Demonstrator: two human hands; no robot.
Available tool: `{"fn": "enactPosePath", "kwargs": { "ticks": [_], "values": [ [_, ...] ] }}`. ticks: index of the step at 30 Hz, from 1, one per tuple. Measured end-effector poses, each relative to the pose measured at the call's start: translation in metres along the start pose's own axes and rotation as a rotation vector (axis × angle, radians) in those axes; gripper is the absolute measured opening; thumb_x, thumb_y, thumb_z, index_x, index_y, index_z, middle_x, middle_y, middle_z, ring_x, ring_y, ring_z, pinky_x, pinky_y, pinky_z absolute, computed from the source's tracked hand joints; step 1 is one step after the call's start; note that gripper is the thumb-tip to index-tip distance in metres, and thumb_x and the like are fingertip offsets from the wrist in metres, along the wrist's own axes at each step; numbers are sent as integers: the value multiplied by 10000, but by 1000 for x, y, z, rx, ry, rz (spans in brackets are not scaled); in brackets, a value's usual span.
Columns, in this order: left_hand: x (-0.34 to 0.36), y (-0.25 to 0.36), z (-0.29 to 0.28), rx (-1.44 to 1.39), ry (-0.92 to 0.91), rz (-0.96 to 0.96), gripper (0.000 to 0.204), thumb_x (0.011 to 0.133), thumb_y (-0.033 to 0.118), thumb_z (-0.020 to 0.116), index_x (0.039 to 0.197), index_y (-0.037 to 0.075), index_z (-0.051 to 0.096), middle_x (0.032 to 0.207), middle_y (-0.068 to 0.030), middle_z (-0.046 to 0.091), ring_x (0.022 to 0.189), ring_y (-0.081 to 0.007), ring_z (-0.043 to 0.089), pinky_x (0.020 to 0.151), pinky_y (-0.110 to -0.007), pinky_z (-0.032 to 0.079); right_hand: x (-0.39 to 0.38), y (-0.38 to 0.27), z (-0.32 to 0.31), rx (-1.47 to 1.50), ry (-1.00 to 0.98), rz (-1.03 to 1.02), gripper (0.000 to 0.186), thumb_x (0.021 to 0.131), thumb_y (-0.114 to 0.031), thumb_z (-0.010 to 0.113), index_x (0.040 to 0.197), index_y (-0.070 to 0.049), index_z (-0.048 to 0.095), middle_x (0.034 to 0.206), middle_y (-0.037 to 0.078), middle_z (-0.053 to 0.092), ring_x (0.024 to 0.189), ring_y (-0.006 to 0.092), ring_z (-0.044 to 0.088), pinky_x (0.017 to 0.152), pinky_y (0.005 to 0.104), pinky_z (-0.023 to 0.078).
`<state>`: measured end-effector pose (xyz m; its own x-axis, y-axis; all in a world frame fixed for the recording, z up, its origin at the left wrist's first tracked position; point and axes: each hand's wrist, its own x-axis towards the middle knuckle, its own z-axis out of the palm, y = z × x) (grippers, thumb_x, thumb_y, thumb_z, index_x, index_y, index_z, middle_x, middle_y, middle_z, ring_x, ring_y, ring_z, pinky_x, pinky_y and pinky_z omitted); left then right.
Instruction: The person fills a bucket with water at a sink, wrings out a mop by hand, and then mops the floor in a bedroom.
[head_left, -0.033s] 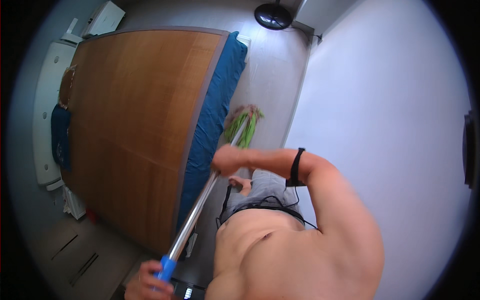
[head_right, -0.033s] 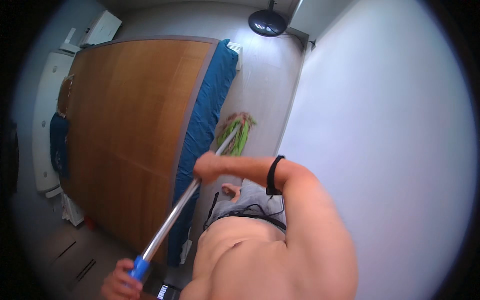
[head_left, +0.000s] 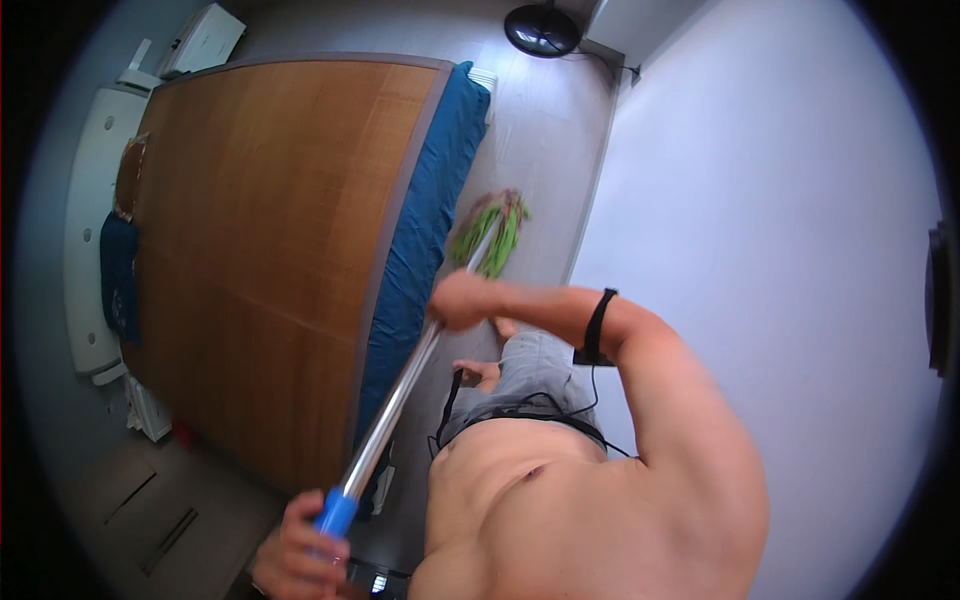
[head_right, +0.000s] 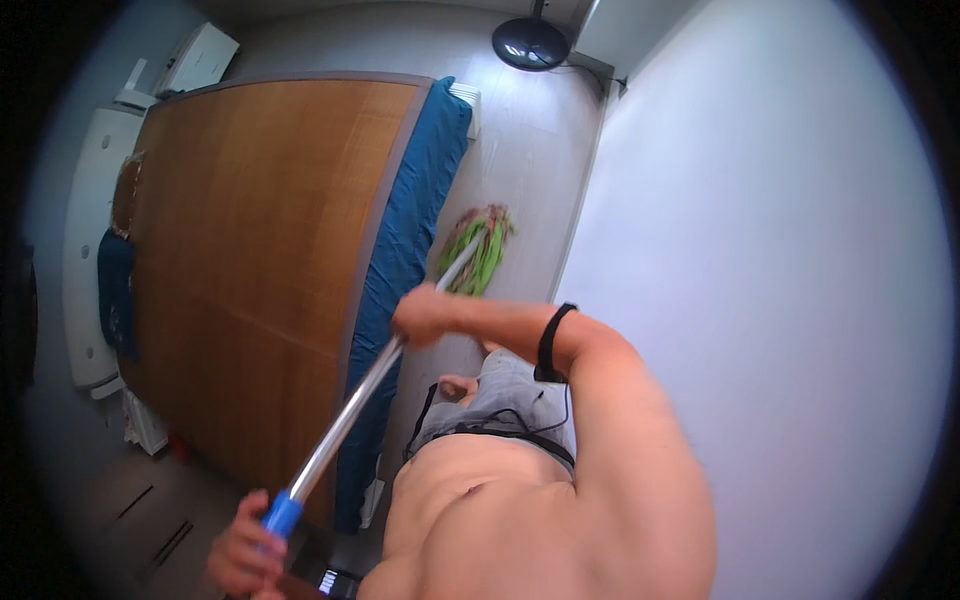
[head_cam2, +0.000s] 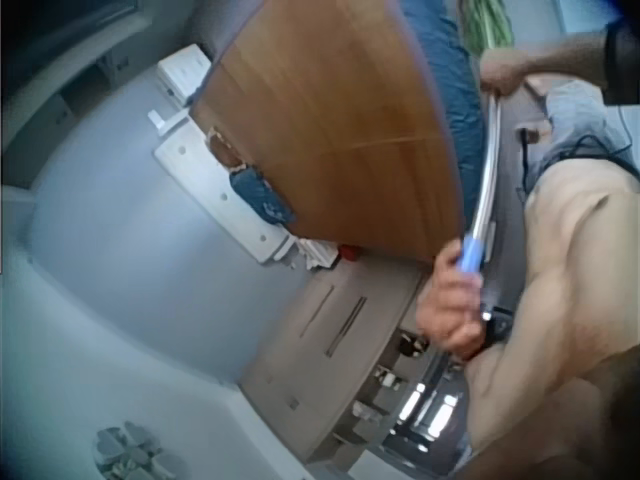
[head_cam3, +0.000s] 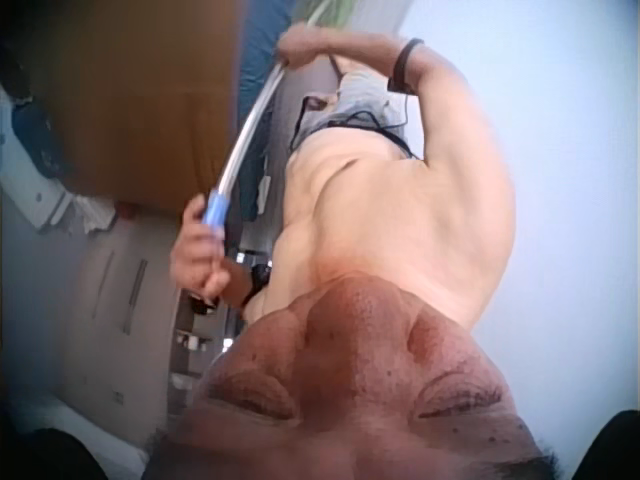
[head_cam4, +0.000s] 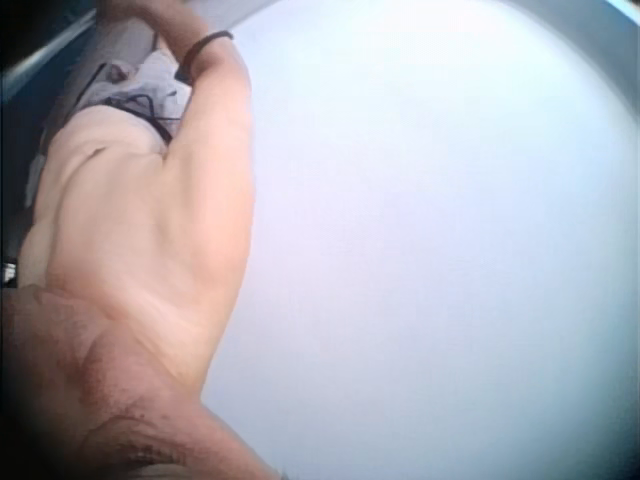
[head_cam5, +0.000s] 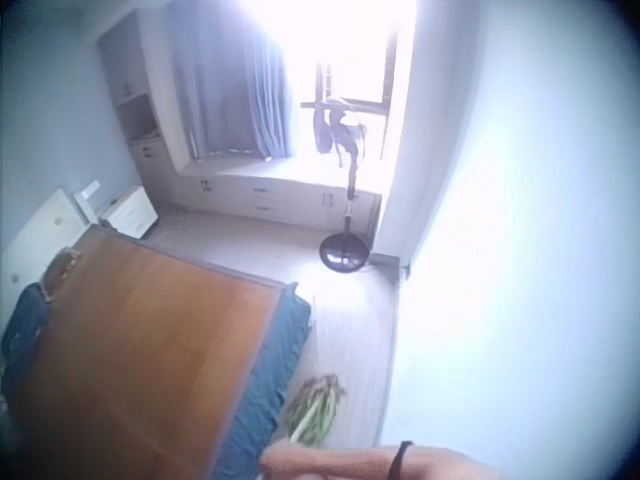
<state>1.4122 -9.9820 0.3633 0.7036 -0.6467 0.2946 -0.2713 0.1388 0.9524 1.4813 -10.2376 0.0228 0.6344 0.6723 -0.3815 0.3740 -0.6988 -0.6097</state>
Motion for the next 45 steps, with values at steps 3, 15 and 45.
{"fn": "enactPosePath", "kwargs": {
  "ticks": [3, 15, 45],
  "values": [
    [20, -77, 23, 90, 71, -235, 199, 587, 150, 741, 698, 145, 576, 854, -91, 653, 899, -306, 647, 961, -653, 386, -30, 81, -23, -24, 211, 354, 132, 740, -208, 646, 847, -139, 683, 834, 112, 674, 815, 332, 662, 665, 447, 535],
    [-28, -230, 94, 32, -241, -86, 125, 629, -35, 640, 646, 72, 577, 790, -57, 592, 923, -227, 576, 984, -434, 388, -68, 139, 87, 61, 750, 890, 272, 819, -124, 562, 1084, -175, 591, 1140, 60, 552, 1040, 314, 598, 802, 448, 509],
    [-333, 80, -65, 90, 90, 44, 163, 730, 84, 603, 884, 48, 565, 698, -83, 538, 636, -191, 490, 630, -411, 413, -6, -269, 172, 103, 155, -10, 165, 723, -265, 648, 825, -152, 710, 770, 114, 680, 730, 312, 672, 585, 436, 526]
  ]
}}
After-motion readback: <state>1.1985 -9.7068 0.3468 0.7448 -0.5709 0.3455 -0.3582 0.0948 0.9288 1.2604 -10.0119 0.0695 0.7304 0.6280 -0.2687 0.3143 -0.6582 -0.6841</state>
